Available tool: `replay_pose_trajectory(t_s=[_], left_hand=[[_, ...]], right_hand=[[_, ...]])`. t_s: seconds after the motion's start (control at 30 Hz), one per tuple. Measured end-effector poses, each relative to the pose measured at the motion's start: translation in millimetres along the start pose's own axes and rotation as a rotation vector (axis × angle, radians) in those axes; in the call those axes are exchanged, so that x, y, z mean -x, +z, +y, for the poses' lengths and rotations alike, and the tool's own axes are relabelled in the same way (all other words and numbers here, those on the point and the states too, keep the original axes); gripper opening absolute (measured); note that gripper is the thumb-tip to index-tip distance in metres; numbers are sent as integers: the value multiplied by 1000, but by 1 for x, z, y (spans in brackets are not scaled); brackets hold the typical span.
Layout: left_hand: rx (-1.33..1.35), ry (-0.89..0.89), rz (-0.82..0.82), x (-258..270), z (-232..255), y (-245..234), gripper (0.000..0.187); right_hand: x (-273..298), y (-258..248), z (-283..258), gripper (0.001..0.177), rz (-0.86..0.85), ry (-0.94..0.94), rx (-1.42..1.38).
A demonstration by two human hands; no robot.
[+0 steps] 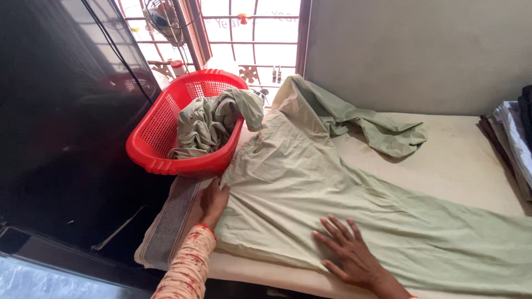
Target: The person folds a light green shirt on a flat surface, smoothing and aligning the fabric, then places it on a stack of folded clothes. They then pick up another light green shirt from a red basket and begin to unfold it.
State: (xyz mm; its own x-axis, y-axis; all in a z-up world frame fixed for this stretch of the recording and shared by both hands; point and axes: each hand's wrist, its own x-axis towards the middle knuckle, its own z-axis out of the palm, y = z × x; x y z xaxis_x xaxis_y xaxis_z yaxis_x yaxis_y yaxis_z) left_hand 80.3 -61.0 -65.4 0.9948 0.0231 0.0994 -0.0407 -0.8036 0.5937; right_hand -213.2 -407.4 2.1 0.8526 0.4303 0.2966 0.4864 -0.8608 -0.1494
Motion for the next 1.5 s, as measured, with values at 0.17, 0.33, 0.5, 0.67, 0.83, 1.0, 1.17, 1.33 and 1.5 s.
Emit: replay_pose_trajectory(t_s=[0.17,0.33,0.5,0.67,0.83,1.0,1.17,1.33,1.5], left_hand=[[-2,-84,-86,13,-11,-20,50],[70,-107,-458,26,-18,-51,71],[294,-84,-793,44,-43,-79,74],[358,-122,-931,59,-61,-99,71],[419,-76,-970,76,-78,-112,74],[237,-67,-938,84,-76,-112,55],[111,-130,-774,80,-60,-109,50],[-19,98,-305,34,-23,-72,54],[-107,75,-171,-19,29,-4,61]], right_hand=[[-46,11,-33,77,-208,85,-189],[-68,6,-49,76,-92,3,-180],[-73,3,-69,51,-51,60,-335],[-91,17,-89,27,-124,28,-394],[-95,27,-101,11,-154,124,-487],[-97,20,-111,10,-213,66,-543],[-104,15,-112,7,-313,72,-615],[-114,13,-111,9,-323,28,-650],[-124,18,-97,17,-342,125,-698]])
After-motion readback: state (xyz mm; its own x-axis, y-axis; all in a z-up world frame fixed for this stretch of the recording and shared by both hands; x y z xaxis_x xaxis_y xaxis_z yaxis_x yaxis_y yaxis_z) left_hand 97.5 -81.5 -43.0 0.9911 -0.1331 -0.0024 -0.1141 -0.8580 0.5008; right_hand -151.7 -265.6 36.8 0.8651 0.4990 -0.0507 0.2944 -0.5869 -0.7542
